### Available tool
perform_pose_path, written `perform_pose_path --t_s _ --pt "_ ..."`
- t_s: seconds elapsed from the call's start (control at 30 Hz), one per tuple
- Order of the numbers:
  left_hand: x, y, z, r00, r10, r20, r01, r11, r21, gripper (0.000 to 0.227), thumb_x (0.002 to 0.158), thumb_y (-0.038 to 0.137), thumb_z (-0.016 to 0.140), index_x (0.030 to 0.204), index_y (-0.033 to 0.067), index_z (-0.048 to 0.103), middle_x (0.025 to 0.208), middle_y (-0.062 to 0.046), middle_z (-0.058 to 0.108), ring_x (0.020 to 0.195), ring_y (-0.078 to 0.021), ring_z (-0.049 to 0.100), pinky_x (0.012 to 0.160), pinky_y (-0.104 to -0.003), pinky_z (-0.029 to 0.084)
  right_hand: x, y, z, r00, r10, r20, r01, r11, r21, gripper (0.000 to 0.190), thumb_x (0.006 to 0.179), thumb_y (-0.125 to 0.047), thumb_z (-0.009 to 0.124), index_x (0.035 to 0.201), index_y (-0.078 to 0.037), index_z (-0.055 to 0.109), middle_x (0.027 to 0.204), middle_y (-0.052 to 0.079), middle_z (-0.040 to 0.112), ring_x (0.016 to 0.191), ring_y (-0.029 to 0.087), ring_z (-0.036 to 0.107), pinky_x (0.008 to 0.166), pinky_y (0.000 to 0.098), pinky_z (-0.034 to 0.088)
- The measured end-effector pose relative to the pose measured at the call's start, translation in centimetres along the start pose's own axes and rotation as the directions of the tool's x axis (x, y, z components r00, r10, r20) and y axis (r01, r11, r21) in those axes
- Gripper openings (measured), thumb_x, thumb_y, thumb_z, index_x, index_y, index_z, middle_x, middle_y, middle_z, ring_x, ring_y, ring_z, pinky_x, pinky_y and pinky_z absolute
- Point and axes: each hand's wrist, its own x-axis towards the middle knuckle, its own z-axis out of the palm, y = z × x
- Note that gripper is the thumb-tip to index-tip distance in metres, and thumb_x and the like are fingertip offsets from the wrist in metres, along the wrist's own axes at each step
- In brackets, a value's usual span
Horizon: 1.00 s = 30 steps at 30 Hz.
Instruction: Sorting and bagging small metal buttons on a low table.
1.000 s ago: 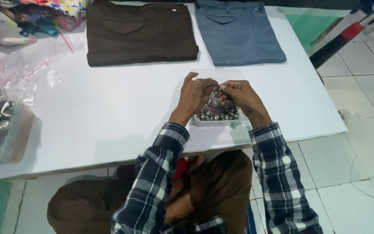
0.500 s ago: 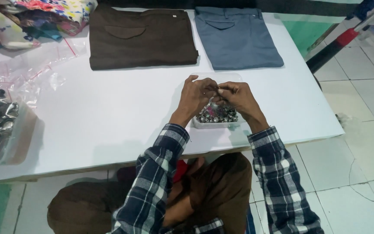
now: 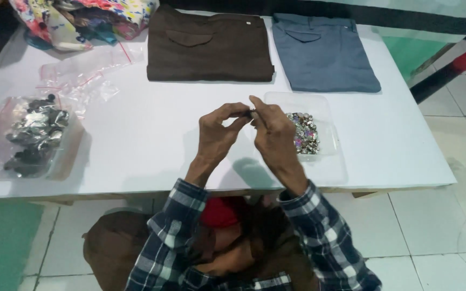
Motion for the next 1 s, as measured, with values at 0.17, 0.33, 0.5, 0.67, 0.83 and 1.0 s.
perform_pose_path --t_s 0.17,0.33,0.5,0.67,0.83,1.0 --pt "-2.5 -4.5 -5.1 0.990 -0.136 -0.046 0.142 0.971 0.193 0.026 0.079 -0.001 0.081 0.097 0.0171 0.077 0.088 0.002 0.078 0.087 -0.0187 0.075 0.098 -0.033 0.048 -2.4 1.7 8.7 0.994 0.104 0.014 -0.104 0.995 0.011 0.020 0.101 -0.005 0.058 0.120 -0.004 0.064 0.090 0.014 0.071 0.074 0.024 0.074 0.068 0.0363 0.061" --pt "-3.1 -8.1 -5.7 0.938 -0.345 -0.024 0.334 0.887 0.318 0.026 0.078 0.002 0.081 0.094 0.0218 0.080 0.084 0.005 0.077 0.086 -0.0185 0.075 0.087 -0.030 0.052 -3.8 4.6 12.7 0.957 0.273 0.094 -0.268 0.961 -0.061 0.016 0.099 -0.007 0.059 0.114 -0.007 0.065 0.098 0.014 0.073 0.087 0.030 0.075 0.079 0.0375 0.061" --pt "-2.7 -8.4 -5.0 0.903 -0.428 0.024 0.393 0.850 0.351 0.020 0.082 0.009 0.079 0.096 0.0227 0.080 0.087 0.002 0.078 0.092 -0.0219 0.073 0.087 -0.032 0.056 -4.2 7.3 13.7 0.896 0.441 0.049 -0.438 0.897 -0.058 0.013 0.097 -0.019 0.064 0.108 -0.017 0.071 0.095 0.007 0.072 0.086 0.025 0.074 0.081 0.0357 0.060" --pt "-2.2 -7.5 -5.3 0.874 -0.484 0.038 0.446 0.831 0.331 0.018 0.083 0.011 0.078 0.097 0.0209 0.079 0.090 -0.001 0.078 0.096 -0.0236 0.072 0.091 -0.036 0.054 -4.4 7.8 14.5 0.890 0.454 0.036 -0.445 0.884 -0.143 0.013 0.094 -0.021 0.067 0.106 -0.021 0.072 0.092 0.004 0.069 0.083 0.025 0.072 0.078 0.0374 0.059" --pt "-2.3 -7.6 -5.1 0.891 -0.454 0.031 0.398 0.811 0.428 0.020 0.084 0.009 0.078 0.099 0.0220 0.079 0.091 0.000 0.077 0.096 -0.0227 0.071 0.093 -0.036 0.052 -4.3 6.9 14.3 0.896 0.437 0.075 -0.416 0.887 -0.199 0.014 0.095 -0.024 0.064 0.107 -0.023 0.070 0.094 0.003 0.067 0.085 0.023 0.072 0.079 0.0363 0.058" --pt "-2.3 -7.2 -5.1 0.911 -0.410 0.043 0.350 0.825 0.444 0.022 0.083 0.009 0.079 0.103 0.0177 0.078 0.092 -0.005 0.077 0.095 -0.0262 0.072 0.094 -0.038 0.052 -4.0 5.9 13.8 0.885 0.455 0.096 -0.442 0.887 -0.131 0.022 0.097 -0.024 0.059 0.115 -0.017 0.071 0.098 0.009 0.067 0.088 0.028 0.072 0.080 0.0415 0.059"
